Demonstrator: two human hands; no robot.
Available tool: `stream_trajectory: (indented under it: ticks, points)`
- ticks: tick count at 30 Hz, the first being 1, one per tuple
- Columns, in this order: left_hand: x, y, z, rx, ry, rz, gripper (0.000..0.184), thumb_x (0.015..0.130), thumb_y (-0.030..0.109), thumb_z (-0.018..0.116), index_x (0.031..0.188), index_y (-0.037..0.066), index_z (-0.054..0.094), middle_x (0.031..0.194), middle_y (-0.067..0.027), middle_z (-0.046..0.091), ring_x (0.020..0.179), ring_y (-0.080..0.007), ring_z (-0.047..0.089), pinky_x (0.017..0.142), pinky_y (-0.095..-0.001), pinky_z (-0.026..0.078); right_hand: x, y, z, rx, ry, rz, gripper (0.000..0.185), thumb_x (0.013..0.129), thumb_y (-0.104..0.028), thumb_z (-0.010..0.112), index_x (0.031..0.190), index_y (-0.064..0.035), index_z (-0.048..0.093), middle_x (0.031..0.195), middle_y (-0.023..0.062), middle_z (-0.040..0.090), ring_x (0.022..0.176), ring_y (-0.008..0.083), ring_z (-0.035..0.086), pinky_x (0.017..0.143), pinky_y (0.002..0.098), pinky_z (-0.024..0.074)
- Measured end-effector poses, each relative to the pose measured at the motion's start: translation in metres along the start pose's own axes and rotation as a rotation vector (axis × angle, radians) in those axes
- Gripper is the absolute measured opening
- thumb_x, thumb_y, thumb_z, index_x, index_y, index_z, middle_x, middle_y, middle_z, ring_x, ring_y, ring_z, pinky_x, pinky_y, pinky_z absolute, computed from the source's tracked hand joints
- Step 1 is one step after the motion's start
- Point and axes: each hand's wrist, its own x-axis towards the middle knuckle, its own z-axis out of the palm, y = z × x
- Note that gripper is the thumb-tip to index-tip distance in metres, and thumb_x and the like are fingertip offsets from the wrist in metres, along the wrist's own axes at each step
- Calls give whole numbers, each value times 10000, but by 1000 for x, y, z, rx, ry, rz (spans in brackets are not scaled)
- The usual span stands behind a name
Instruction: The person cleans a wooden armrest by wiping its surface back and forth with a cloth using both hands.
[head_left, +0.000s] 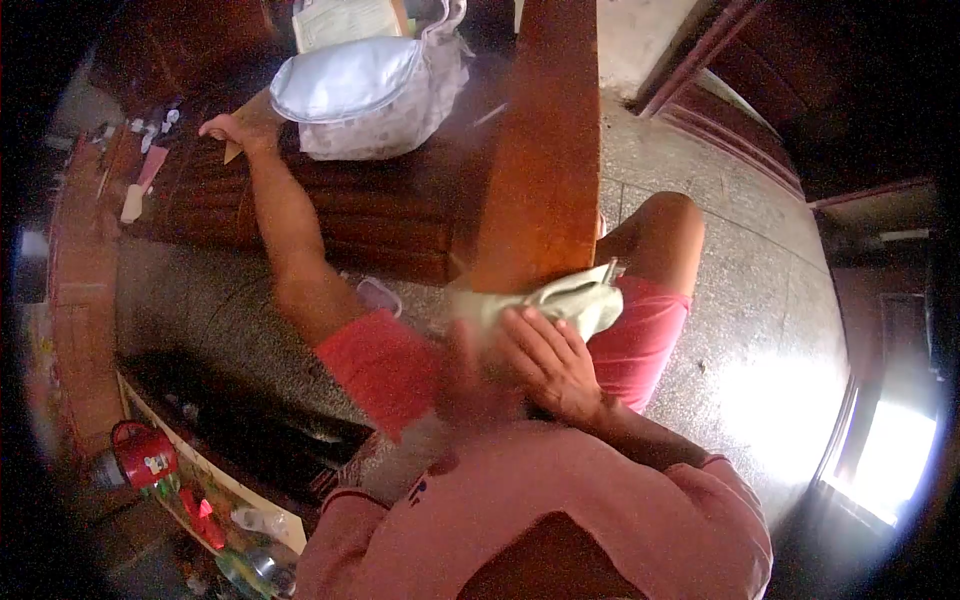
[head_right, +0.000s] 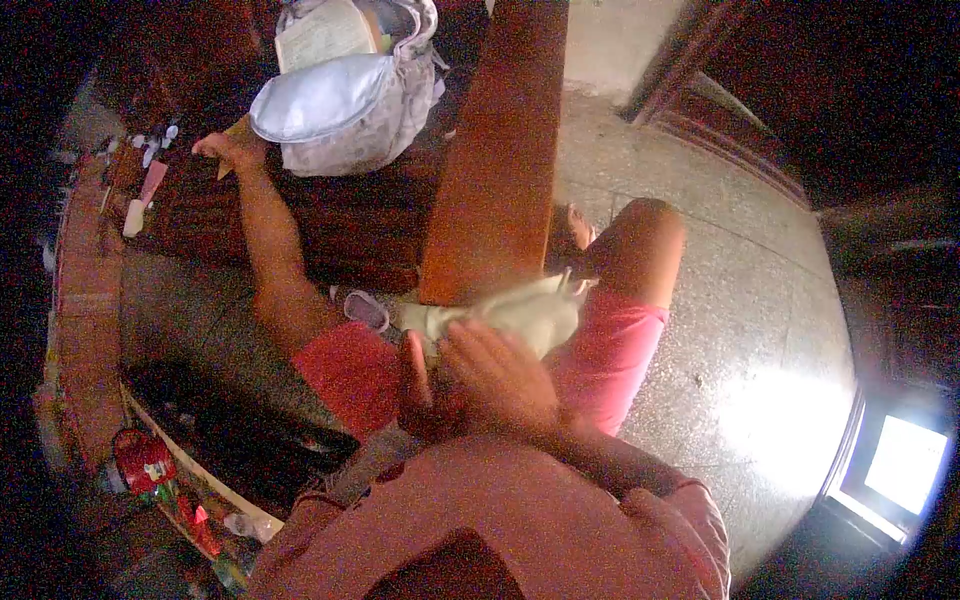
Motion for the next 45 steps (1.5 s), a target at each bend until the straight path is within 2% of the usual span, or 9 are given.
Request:
stream_trajectory:
  ticks: [3, 7, 20, 22, 24, 26, 33, 38, 45]
  points:
    - [-12, -14, 23, 169, 128, 5, 553, 885, 349, 408, 1265, -46, 332, 1312, -238, 316, 1205, -414, 306, 991, -485, 297, -12, 3, 1, 149, 65, 69, 587, 742, -203, 532, 1300, -117, 369, 1389, 101, 281, 1268, 262, 295, 1008, 457, 256]
    - [3, -38, 5, 447, -183, 354, 588, 867, 344, 421, 1292, -43, 300, 1317, -284, 270, 1200, -482, 269, 989, -539, 242, -14, 4, 9, 113, 135, 181, 571, 761, -194, 512, 1310, -141, 365, 1403, 89, 260, 1278, 264, 280, 1006, 493, 242]
    - [191, -15, -11, 346, -343, 214, 708, 736, 27, 533, 1364, 70, 208, 1354, -261, 224, 1234, -445, 237, 1026, -455, 221, 105, 101, -62, 212, 151, 262, 536, 729, -162, 454, 1226, 29, 398, 1303, 205, 345, 1249, 343, 273, 1066, 437, 148]
    - [223, -39, 5, 335, -200, 598, 705, 733, 14, 522, 1362, 68, 209, 1353, -262, 223, 1242, -438, 230, 1029, -450, 219, 125, 126, -61, 104, 167, 232, 556, 717, -150, 487, 1236, 23, 386, 1307, 204, 343, 1250, 331, 277, 1065, 431, 154]
    - [261, -52, 17, 282, -191, 592, 694, 736, 4, 506, 1361, 69, 211, 1352, -264, 223, 1247, -431, 224, 1032, -445, 218, 152, 150, -68, 19, 130, 274, 565, 716, -147, 508, 1242, 15, 380, 1310, 200, 344, 1251, 325, 281, 1061, 431, 168]
    - [292, -51, 35, 172, -330, 170, 676, 745, -3, 486, 1359, 75, 214, 1350, -268, 223, 1252, -426, 221, 1035, -439, 216, 176, 175, -66, -91, 112, 326, 562, 724, -153, 512, 1245, 8, 379, 1311, 193, 348, 1251, 325, 282, 1055, 436, 180]
    - [417, -128, 105, 315, 49, 535, 618, 782, -18, 423, 1356, 105, 232, 1382, -214, 180, 1278, -393, 164, 1056, -442, 169, 248, 292, -42, -136, 375, 219, 488, 765, -184, 522, 1213, -27, 410, 1258, 177, 406, 1210, 337, 334, 1009, 454, 255]
    - [465, -107, 102, 316, -156, 209, 579, 826, 86, 429, 1364, 129, 219, 1413, -187, 124, 1294, -371, 159, 1055, -434, 181, 291, 362, -27, -289, 720, 14, 400, 734, -199, 546, 1075, 4, 495, 1144, 163, 474, 1116, 325, 409, 950, 427, 307]
    - [485, -113, 116, 586, -55, 74, 498, 878, 225, 381, 1355, 162, 251, 1412, -149, 189, 1264, -374, 244, 1030, -437, 236, 311, 374, -35, -312, 694, 119, 353, 751, -181, 515, 1062, -14, 514, 1089, 162, 512, 1064, 320, 450, 924, 417, 335]
